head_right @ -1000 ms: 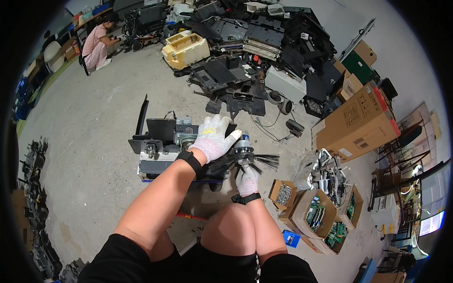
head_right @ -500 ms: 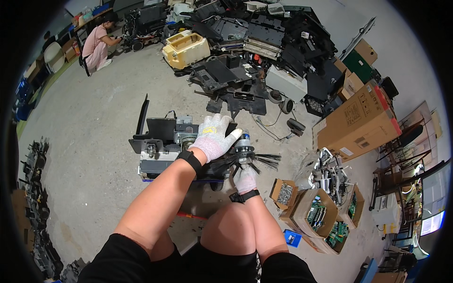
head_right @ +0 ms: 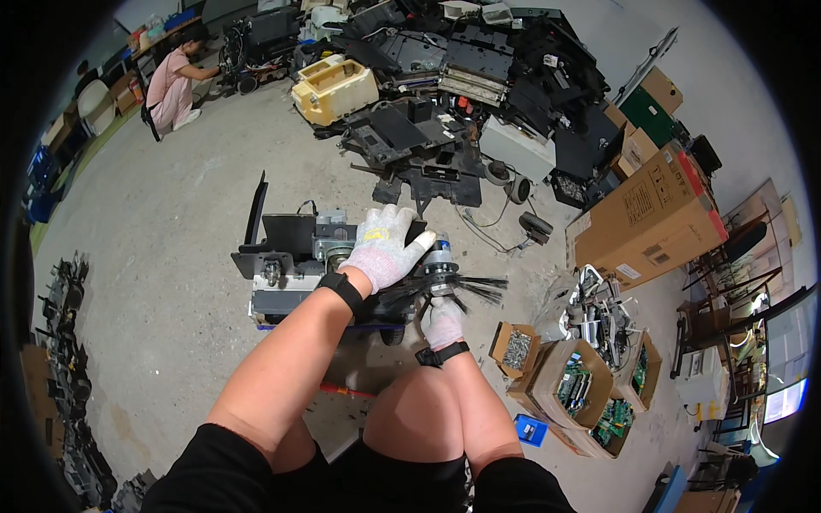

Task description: The recorder is assembling or repairing a mechanical motor and brush unit using a screwdriver and manual manipulation.

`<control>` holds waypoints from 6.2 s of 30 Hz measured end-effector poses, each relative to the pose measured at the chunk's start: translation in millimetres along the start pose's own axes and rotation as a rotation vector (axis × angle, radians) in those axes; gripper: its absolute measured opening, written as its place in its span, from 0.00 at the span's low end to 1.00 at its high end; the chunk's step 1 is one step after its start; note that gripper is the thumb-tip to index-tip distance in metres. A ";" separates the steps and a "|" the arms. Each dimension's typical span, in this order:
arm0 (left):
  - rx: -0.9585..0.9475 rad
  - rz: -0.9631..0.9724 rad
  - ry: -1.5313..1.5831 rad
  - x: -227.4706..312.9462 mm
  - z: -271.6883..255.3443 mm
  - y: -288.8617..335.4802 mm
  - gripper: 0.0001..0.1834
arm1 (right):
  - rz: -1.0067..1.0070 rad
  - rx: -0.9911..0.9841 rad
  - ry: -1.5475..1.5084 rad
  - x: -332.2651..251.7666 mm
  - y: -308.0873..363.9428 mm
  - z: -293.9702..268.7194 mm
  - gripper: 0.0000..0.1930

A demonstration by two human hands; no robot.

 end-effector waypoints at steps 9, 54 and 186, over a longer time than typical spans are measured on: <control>0.016 -0.012 0.038 -1.5 -4.7 2.1 0.27 | -0.437 0.065 0.519 -54.4 13.0 -4.2 0.15; -0.001 -0.019 0.010 -5.5 -0.8 3.5 0.28 | 0.109 0.041 0.687 -61.7 -21.9 -37.4 0.20; -0.039 -0.008 0.007 -6.7 0.5 3.3 0.23 | -0.320 -0.022 0.693 5.1 -2.1 -9.0 0.10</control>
Point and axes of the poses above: each hand's wrist, its own y-axis away from the middle knuckle, its own z-axis out of the palm, x = y × z, the point moved 6 cm from there along -y, towards the middle knuckle, and after that the axes turned 7 degrees about z, right-handed, at the moved point
